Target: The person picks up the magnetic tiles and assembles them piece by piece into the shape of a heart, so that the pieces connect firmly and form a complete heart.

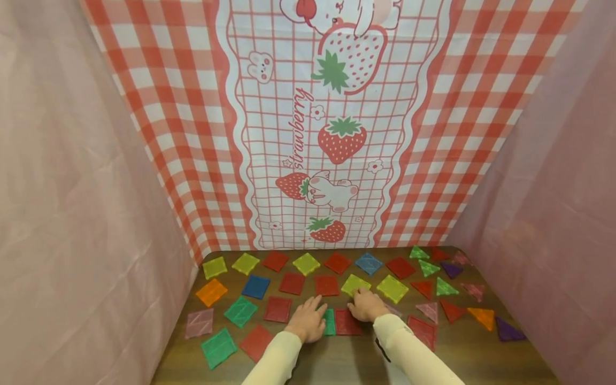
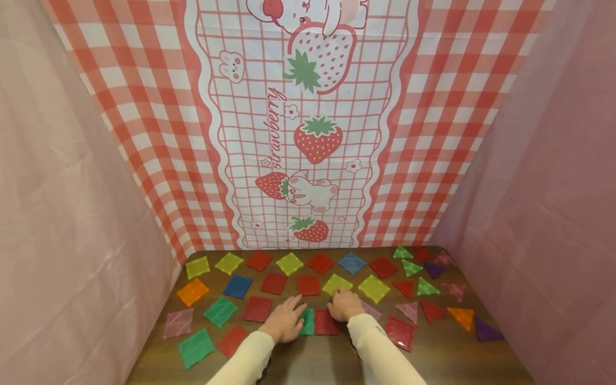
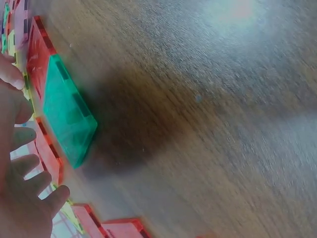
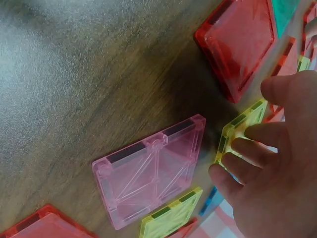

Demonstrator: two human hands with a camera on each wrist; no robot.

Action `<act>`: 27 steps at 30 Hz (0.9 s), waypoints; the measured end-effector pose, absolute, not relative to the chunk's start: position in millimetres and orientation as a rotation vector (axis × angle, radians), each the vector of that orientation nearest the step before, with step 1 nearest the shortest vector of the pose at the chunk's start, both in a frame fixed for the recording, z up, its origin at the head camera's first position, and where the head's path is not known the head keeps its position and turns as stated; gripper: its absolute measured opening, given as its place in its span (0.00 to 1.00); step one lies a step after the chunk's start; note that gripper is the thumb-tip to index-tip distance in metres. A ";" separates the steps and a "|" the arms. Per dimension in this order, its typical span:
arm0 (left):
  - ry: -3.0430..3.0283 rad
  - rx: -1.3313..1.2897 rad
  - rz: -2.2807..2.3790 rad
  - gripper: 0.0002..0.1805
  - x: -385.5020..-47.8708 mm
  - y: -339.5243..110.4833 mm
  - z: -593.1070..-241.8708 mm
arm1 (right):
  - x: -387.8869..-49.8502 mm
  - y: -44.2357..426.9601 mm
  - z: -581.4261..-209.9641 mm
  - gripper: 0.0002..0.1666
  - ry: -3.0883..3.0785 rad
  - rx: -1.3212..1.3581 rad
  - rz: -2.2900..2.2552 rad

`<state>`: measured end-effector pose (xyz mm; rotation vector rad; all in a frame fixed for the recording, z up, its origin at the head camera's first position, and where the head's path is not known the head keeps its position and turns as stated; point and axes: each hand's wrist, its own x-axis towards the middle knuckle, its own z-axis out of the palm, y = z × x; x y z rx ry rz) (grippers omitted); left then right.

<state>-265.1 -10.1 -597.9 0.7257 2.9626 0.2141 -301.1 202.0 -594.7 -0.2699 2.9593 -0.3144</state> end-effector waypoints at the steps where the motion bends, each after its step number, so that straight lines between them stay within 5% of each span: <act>1: 2.960 0.722 0.221 0.26 -266.2 -9.4 -597.7 | -300.7 201.2 -593.7 0.26 2.966 -0.273 -0.302; 27: 2.875 0.626 0.157 0.26 -286.5 0.1 -597.8 | -298.4 205.9 -604.9 0.27 2.931 -0.352 -0.436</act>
